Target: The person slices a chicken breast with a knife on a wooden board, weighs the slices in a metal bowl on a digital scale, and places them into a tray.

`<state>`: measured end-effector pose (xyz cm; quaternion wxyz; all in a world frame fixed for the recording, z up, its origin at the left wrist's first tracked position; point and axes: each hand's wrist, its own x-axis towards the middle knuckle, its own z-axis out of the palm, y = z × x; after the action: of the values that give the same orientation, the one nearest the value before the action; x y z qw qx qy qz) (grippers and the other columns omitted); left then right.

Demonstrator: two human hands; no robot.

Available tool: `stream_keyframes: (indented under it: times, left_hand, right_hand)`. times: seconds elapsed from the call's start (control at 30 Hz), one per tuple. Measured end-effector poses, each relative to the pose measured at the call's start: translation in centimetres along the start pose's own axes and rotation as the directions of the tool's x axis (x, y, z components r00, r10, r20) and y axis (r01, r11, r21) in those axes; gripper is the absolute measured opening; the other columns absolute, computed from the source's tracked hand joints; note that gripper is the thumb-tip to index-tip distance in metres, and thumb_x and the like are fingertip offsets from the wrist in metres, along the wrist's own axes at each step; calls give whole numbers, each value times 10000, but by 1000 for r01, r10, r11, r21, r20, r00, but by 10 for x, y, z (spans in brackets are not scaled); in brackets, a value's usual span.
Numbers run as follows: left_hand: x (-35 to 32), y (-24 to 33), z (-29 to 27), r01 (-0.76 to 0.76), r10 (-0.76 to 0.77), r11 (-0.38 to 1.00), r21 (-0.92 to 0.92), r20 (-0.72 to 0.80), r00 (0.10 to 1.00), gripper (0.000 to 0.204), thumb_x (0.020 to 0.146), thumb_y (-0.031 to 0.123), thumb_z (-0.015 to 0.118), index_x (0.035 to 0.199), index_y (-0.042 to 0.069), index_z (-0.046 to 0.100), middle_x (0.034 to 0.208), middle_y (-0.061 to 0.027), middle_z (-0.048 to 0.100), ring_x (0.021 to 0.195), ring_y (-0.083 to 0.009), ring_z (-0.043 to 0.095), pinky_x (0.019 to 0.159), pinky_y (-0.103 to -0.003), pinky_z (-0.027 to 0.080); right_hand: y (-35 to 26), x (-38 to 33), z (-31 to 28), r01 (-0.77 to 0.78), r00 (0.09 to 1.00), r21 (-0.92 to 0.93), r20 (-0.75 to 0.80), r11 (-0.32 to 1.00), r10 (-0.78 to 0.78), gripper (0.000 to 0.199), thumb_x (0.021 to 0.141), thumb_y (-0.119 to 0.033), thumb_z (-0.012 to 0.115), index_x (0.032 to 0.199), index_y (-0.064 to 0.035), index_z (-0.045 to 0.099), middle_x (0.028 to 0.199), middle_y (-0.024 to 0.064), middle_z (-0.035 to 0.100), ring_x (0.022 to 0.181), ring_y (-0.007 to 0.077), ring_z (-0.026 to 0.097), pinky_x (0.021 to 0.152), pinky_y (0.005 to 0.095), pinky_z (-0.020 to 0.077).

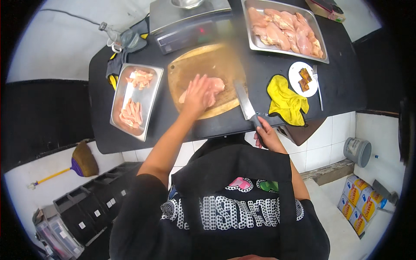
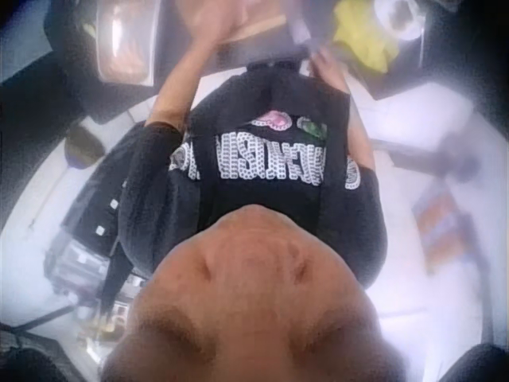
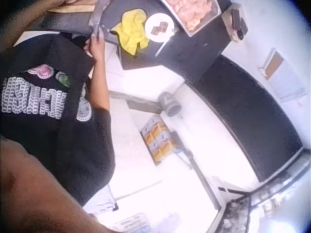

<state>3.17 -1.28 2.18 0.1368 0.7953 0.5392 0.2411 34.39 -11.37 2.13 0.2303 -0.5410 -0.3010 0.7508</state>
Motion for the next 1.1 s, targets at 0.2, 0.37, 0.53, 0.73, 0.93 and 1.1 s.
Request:
stream_keyframes:
  times: [0.2,0.37,0.53,0.73,0.93,1.1]
  left_hand:
    - [19,9,10,20,-74,982,190,281,957,537,887,204,498,1408,132,389,1505,-84,299,1403,-344,219,1084,-629,171]
    - [49,13,17,138,-163,981,137,193,967,508,952,288,385,1437,143,350,1535,-76,237,1419,-346,176,1078,-665,118]
    - [68,5,31,109,-191,967,232,367,910,526,993,377,264,1481,179,263,1561,-70,173,1441,-324,101,1092,-643,43]
    - [69,-7,29,206,-235,969,137,252,939,566,995,467,190,1492,200,235,1574,-45,138,1454,-292,51,1049,-689,-14]
    - [70,-9,38,214,-270,951,222,263,926,561,994,453,196,1486,188,255,1572,-47,143,1451,-297,63,1053,-687,-2]
    - [71,-5,37,201,-279,942,267,295,914,563,992,429,201,1482,157,257,1569,-70,142,1449,-313,62,1057,-686,6]
  right_hand:
    - [9,0,11,85,993,-47,-74,995,-89,526,967,-175,480,1460,-246,313,693,21,540,506,92,504,450,229,422]
    - [19,1,36,132,981,74,-153,989,-119,533,953,-128,501,1449,-254,355,654,12,515,499,80,459,460,231,415]
    - [12,1,54,148,985,193,-120,970,-126,545,954,-129,502,1459,-250,338,673,3,509,520,78,454,502,226,423]
    - [19,4,63,204,974,168,-135,964,-182,530,945,-135,511,1449,-202,361,686,6,517,593,77,489,581,235,443]
    - [21,5,71,217,969,189,-156,958,-189,520,933,-131,523,1433,-156,385,713,24,542,651,88,510,658,251,457]
    - [23,4,75,219,971,180,-139,959,-195,503,931,-137,522,1421,-144,404,729,31,545,654,89,503,661,248,449]
